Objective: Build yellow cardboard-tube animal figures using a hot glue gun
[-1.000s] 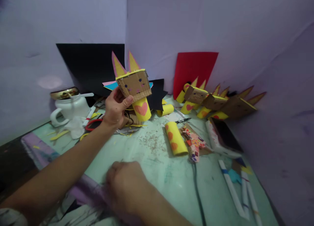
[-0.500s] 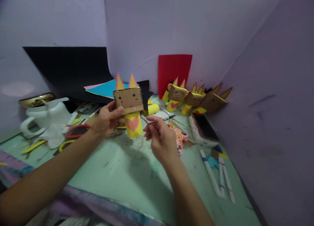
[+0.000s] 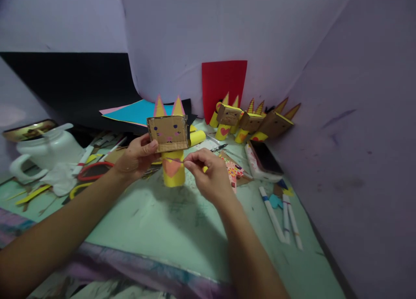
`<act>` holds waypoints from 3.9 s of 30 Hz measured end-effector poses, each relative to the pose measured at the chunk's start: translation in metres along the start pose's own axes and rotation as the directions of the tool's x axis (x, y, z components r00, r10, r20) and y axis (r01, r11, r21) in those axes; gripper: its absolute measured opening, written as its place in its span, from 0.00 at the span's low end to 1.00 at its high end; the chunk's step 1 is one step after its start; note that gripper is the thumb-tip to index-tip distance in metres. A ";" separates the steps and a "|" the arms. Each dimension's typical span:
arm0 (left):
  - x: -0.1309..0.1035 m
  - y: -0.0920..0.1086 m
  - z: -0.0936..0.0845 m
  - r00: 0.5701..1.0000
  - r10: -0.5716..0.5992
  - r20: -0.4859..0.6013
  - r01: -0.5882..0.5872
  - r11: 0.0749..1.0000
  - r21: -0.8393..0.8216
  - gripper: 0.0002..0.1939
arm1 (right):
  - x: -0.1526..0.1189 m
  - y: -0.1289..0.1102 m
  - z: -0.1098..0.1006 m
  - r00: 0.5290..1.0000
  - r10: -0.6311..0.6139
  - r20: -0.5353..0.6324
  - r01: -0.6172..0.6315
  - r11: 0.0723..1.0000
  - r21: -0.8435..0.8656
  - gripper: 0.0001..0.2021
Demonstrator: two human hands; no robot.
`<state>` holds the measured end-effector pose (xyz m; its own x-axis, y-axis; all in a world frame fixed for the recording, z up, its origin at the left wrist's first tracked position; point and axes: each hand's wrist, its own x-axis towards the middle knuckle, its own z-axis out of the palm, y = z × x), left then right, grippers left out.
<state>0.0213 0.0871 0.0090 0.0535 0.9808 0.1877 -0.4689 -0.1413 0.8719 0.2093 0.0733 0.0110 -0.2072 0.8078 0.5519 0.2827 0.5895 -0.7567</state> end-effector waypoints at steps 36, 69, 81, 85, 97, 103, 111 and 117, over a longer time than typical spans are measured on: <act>-0.005 -0.007 0.005 0.995 0.033 0.099 -0.037 0.999 0.038 0.21 | -0.012 0.012 0.031 0.936 -0.025 -0.350 -0.015 0.994 -0.111 0.10; -0.011 -0.012 0.012 0.997 0.033 0.065 -0.032 0.999 -0.007 0.23 | -0.020 0.005 0.017 0.745 -0.630 -0.222 0.311 0.621 -0.719 0.08; -0.012 -0.011 0.014 0.996 0.012 0.092 -0.008 0.999 -0.046 0.20 | -0.015 0.006 0.017 0.672 -0.716 -0.189 0.367 0.544 -0.754 0.08; -0.012 -0.011 0.014 0.997 0.006 0.071 -0.002 0.999 -0.047 0.21 | -0.015 0.006 0.019 0.707 -0.663 -0.246 0.314 0.606 -0.731 0.09; -0.011 -0.009 0.013 0.995 -0.079 0.056 0.083 0.993 -0.080 0.18 | -0.014 0.003 0.019 0.816 -0.518 -0.256 0.228 0.696 -0.681 0.07; -0.010 -0.009 0.013 0.982 -0.189 0.003 0.187 0.972 -0.142 0.17 | -0.016 0.006 0.018 0.828 -0.497 -0.260 0.225 0.719 -0.658 0.10; -0.009 -0.006 0.012 0.969 -0.235 -0.079 0.222 0.965 -0.142 0.17 | -0.011 -0.011 -0.033 0.880 0.075 -0.469 -0.385 0.692 -0.611 0.20; -0.006 -0.005 0.010 0.978 -0.199 -0.062 0.188 0.971 -0.147 0.16 | -0.020 -0.001 -0.064 0.740 0.645 -0.192 -0.465 0.284 -0.838 0.25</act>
<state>0.0319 0.0806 0.0078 0.0910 0.9957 -0.0179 -0.5748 0.0672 0.8155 0.2732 0.0564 0.0234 0.2093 0.9778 -0.0123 0.9618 -0.2081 -0.1777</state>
